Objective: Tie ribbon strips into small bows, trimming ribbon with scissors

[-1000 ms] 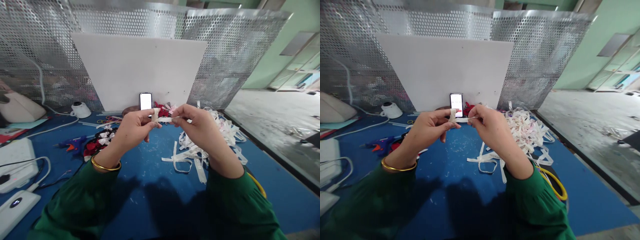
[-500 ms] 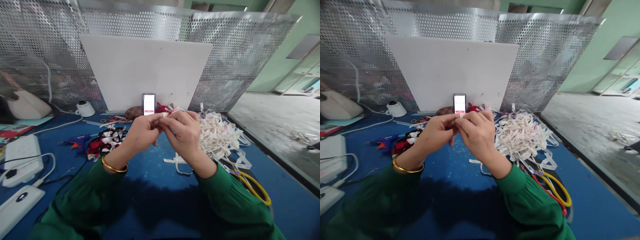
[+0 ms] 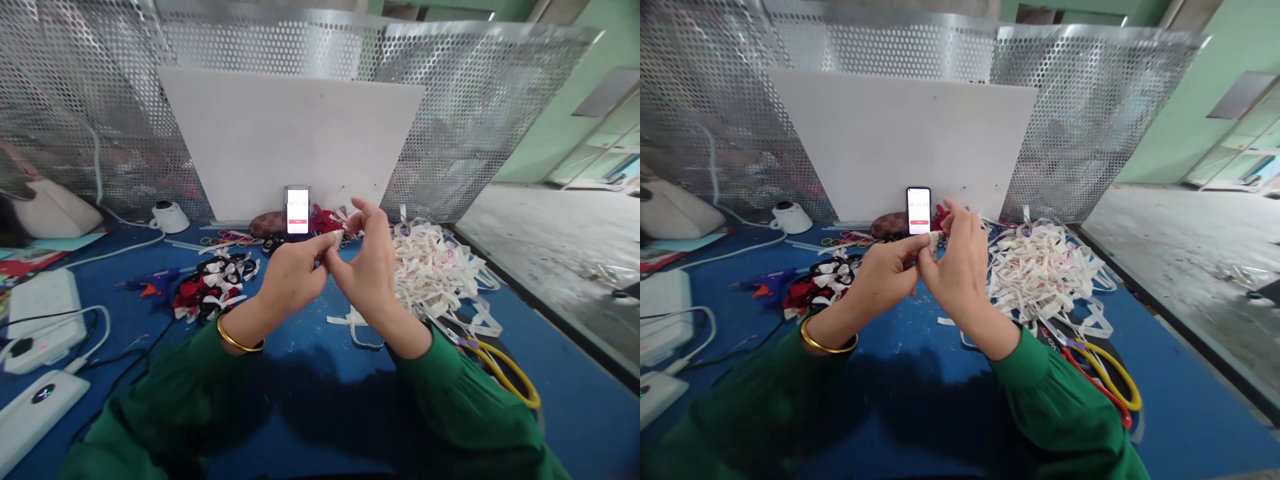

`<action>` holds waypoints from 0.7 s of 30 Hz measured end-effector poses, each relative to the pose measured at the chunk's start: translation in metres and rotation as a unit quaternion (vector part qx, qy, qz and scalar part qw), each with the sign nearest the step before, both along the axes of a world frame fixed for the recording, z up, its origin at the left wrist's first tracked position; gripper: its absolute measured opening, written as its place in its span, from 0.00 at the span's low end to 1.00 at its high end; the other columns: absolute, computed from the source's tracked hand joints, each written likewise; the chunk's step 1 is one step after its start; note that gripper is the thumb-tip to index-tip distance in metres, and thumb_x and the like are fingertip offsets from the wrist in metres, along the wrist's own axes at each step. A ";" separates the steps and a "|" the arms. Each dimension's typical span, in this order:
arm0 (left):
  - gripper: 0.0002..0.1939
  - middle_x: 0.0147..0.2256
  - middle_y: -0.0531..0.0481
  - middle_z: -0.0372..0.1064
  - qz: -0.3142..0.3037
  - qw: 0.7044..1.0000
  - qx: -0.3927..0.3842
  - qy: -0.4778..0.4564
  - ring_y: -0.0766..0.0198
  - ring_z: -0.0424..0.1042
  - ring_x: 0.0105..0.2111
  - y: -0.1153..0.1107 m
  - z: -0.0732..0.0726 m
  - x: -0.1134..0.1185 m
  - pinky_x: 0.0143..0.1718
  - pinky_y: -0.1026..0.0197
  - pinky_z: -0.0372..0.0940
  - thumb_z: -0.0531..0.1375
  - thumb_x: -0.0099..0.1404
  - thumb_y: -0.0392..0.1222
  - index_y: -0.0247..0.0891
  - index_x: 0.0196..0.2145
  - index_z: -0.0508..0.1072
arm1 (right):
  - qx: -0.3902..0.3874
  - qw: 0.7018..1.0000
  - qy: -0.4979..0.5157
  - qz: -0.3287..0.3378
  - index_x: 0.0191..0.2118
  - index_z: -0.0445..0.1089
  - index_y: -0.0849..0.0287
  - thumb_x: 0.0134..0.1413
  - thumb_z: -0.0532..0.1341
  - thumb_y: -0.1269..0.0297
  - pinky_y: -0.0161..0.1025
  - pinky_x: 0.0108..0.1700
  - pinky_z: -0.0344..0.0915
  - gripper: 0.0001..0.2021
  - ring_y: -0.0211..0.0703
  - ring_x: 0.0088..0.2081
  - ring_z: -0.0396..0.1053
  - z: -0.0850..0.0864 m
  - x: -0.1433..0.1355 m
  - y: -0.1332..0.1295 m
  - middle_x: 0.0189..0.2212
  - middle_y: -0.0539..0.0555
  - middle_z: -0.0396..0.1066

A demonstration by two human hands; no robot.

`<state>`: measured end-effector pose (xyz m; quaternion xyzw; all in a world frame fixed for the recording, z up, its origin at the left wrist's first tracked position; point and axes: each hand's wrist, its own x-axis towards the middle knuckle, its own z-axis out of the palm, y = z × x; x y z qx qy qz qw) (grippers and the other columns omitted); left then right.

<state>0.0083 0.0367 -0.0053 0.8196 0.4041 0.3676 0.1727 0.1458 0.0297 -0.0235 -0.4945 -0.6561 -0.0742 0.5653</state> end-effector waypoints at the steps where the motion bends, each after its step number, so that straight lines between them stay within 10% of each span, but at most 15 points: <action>1: 0.20 0.26 0.52 0.74 -0.008 1.000 0.005 0.006 0.64 0.70 0.24 -0.001 -0.001 0.001 0.27 0.65 0.59 0.55 0.61 0.30 0.38 0.48 0.79 | -0.006 1.000 0.022 0.021 0.62 0.56 0.57 0.48 0.60 0.75 0.54 0.50 0.68 0.33 0.53 0.47 0.70 -0.003 -0.001 0.001 0.47 0.60 0.69; 16: 0.06 0.18 0.59 0.64 -0.080 0.979 -0.159 -0.103 0.70 0.66 0.14 0.006 0.002 -0.005 0.17 0.68 0.60 0.57 0.60 0.33 0.38 0.32 0.73 | -0.138 0.914 0.246 0.291 0.58 0.60 0.54 0.52 0.56 0.75 0.45 0.46 0.74 0.26 0.44 0.43 0.74 -0.008 -0.005 0.011 0.44 0.56 0.73; 21: 0.10 0.17 0.60 0.64 -0.064 0.985 -0.128 -0.093 0.70 0.67 0.14 0.008 0.002 -0.006 0.18 0.68 0.60 0.55 0.57 0.29 0.39 0.33 0.74 | -0.142 0.916 0.243 0.286 0.57 0.61 0.55 0.50 0.62 0.71 0.44 0.49 0.73 0.27 0.45 0.46 0.74 -0.007 -0.004 0.013 0.47 0.57 0.73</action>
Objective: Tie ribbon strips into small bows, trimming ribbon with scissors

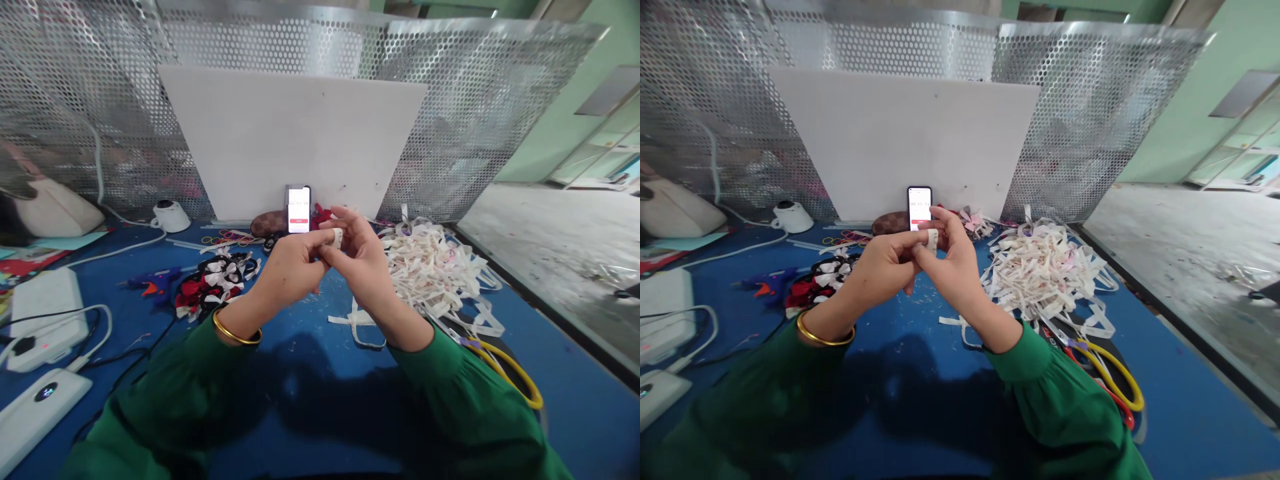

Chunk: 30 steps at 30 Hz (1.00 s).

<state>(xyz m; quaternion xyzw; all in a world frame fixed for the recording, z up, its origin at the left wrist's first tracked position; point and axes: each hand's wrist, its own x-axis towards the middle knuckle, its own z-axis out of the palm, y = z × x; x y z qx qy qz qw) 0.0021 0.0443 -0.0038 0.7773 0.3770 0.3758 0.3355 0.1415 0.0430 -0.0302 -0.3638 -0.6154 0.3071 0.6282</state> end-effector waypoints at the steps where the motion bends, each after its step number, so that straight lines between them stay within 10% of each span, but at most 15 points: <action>1: 0.12 0.18 0.60 0.65 0.002 1.000 0.008 0.007 0.70 0.67 0.14 0.000 -0.001 0.000 0.19 0.68 0.60 0.55 0.57 0.29 0.39 0.35 0.75 | 0.002 1.000 -0.006 -0.015 0.56 0.62 0.55 0.49 0.62 0.72 0.44 0.49 0.73 0.26 0.44 0.45 0.74 -0.001 -0.001 0.000 0.45 0.56 0.74; 9: 0.14 0.15 0.60 0.63 0.011 0.997 0.043 0.056 0.69 0.67 0.15 -0.004 -0.003 0.006 0.21 0.67 0.60 0.54 0.59 0.28 0.38 0.36 0.78 | 0.051 0.978 -0.111 -0.167 0.58 0.64 0.59 0.49 0.58 0.76 0.46 0.43 0.72 0.28 0.46 0.40 0.74 -0.006 -0.001 -0.002 0.40 0.56 0.76; 16: 0.23 0.31 0.49 0.80 -0.037 0.988 -0.107 -0.104 0.73 0.63 0.13 -0.001 0.013 -0.006 0.15 0.67 0.61 0.63 0.62 0.36 0.36 0.56 0.75 | -0.028 0.996 0.041 0.068 0.55 0.70 0.51 0.59 0.61 0.65 0.51 0.55 0.70 0.18 0.47 0.53 0.73 0.018 0.029 0.000 0.52 0.56 0.76; 25: 0.29 0.28 0.49 0.80 -0.139 0.944 -0.234 -0.186 0.76 0.59 0.12 -0.004 0.017 -0.009 0.13 0.70 0.57 0.67 0.60 0.38 0.36 0.60 0.72 | -0.220 0.927 0.152 0.262 0.36 0.78 0.56 0.45 0.70 0.63 0.38 0.33 0.69 0.09 0.37 0.26 0.68 0.013 0.019 0.002 0.23 0.47 0.73; 30: 0.28 0.28 0.48 0.80 -0.160 0.928 -0.268 -0.202 0.76 0.60 0.11 -0.005 0.016 -0.009 0.12 0.71 0.55 0.68 0.60 0.36 0.36 0.59 0.74 | -0.240 0.912 0.202 0.264 0.32 0.78 0.57 0.37 0.72 0.69 0.33 0.30 0.66 0.10 0.33 0.25 0.66 0.010 0.015 0.003 0.24 0.47 0.74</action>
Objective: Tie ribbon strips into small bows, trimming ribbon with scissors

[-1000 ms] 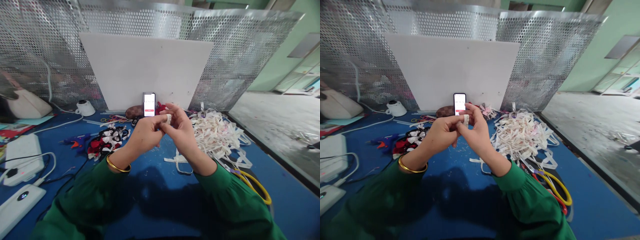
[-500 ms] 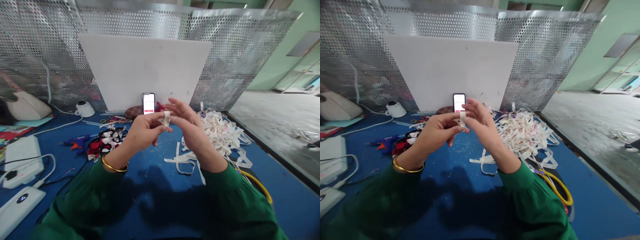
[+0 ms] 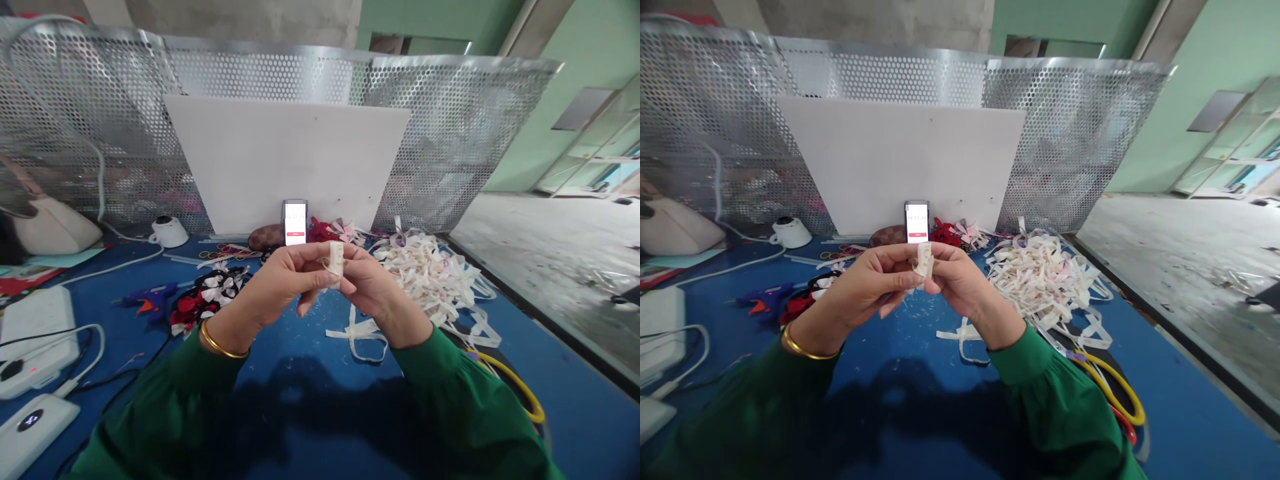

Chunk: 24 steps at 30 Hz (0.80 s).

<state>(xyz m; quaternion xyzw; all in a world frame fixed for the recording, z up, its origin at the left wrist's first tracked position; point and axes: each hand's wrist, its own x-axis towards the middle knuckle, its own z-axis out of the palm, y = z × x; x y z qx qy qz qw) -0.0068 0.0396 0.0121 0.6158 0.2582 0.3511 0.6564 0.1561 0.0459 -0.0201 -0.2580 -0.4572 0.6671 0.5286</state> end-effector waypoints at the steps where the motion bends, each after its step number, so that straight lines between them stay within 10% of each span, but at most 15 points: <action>1: 0.28 0.28 0.48 0.80 0.002 1.000 0.000 0.001 0.76 0.60 0.11 0.000 0.000 0.000 0.12 0.71 0.55 0.68 0.60 0.36 0.37 0.58 0.74 | -0.005 1.000 0.004 -0.006 0.31 0.78 0.57 0.36 0.72 0.69 0.32 0.28 0.65 0.10 0.33 0.24 0.65 0.000 -0.001 0.000 0.23 0.47 0.73; 16: 0.28 0.31 0.50 0.80 0.033 0.999 0.041 0.014 0.77 0.60 0.12 0.004 0.002 -0.007 0.12 0.71 0.54 0.68 0.62 0.40 0.43 0.60 0.73 | -0.040 0.996 0.084 0.012 0.39 0.75 0.58 0.43 0.70 0.69 0.30 0.28 0.66 0.13 0.31 0.24 0.63 0.001 -0.001 0.004 0.25 0.45 0.70; 24: 0.25 0.36 0.46 0.81 0.043 0.998 0.054 0.012 0.78 0.60 0.12 0.007 0.002 -0.010 0.13 0.72 0.55 0.67 0.64 0.40 0.42 0.59 0.73 | 0.063 0.987 -0.033 -0.146 0.28 0.73 0.57 0.49 0.71 0.61 0.35 0.31 0.65 0.08 0.34 0.25 0.65 0.000 -0.003 0.002 0.23 0.46 0.70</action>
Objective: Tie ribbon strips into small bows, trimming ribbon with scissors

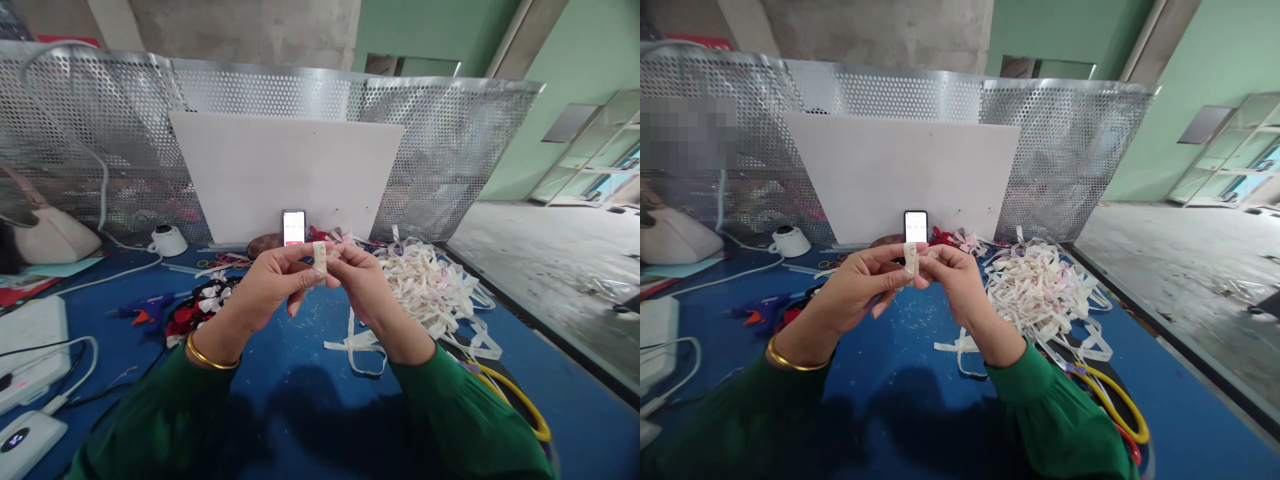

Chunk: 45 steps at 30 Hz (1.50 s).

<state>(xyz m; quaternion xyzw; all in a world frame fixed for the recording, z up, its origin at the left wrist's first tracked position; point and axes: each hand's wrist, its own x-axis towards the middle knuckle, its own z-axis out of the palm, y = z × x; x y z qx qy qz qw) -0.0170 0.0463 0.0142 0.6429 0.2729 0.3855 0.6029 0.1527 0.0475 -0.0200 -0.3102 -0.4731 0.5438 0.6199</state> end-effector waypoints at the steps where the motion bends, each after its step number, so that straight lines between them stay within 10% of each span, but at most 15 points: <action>1: 0.24 0.36 0.46 0.81 0.000 1.000 0.004 0.001 0.78 0.60 0.13 0.000 0.000 0.000 0.13 0.72 0.55 0.66 0.65 0.40 0.42 0.59 0.74 | 0.021 0.999 -0.021 -0.027 0.27 0.72 0.57 0.50 0.71 0.61 0.36 0.31 0.64 0.09 0.34 0.25 0.65 0.000 0.000 0.000 0.22 0.45 0.70; 20: 0.23 0.23 0.54 0.75 0.160 0.978 0.100 0.085 0.76 0.57 0.11 -0.004 -0.008 0.015 0.11 0.70 0.53 0.64 0.64 0.39 0.37 0.57 0.76 | 0.127 0.967 -0.159 -0.155 0.29 0.74 0.58 0.56 0.66 0.65 0.37 0.30 0.63 0.06 0.36 0.26 0.65 0.016 -0.004 -0.028 0.22 0.47 0.70; 38: 0.22 0.30 0.52 0.79 0.227 0.939 0.242 0.092 0.59 0.78 0.36 -0.005 -0.020 0.020 0.35 0.61 0.73 0.59 0.64 0.33 0.38 0.54 0.78 | 0.399 0.690 -0.479 -0.366 0.43 0.77 0.62 0.66 0.56 0.69 0.49 0.44 0.63 0.11 0.46 0.36 0.72 0.003 -0.011 -0.028 0.32 0.56 0.74; 45: 0.23 0.33 0.51 0.80 0.249 0.904 0.311 0.155 0.64 0.74 0.29 -0.007 -0.026 0.021 0.34 0.62 0.71 0.57 0.64 0.31 0.39 0.55 0.78 | 0.337 0.776 -0.388 -0.365 0.31 0.74 0.56 0.61 0.63 0.70 0.45 0.42 0.63 0.07 0.41 0.33 0.70 -0.001 -0.010 -0.021 0.28 0.49 0.71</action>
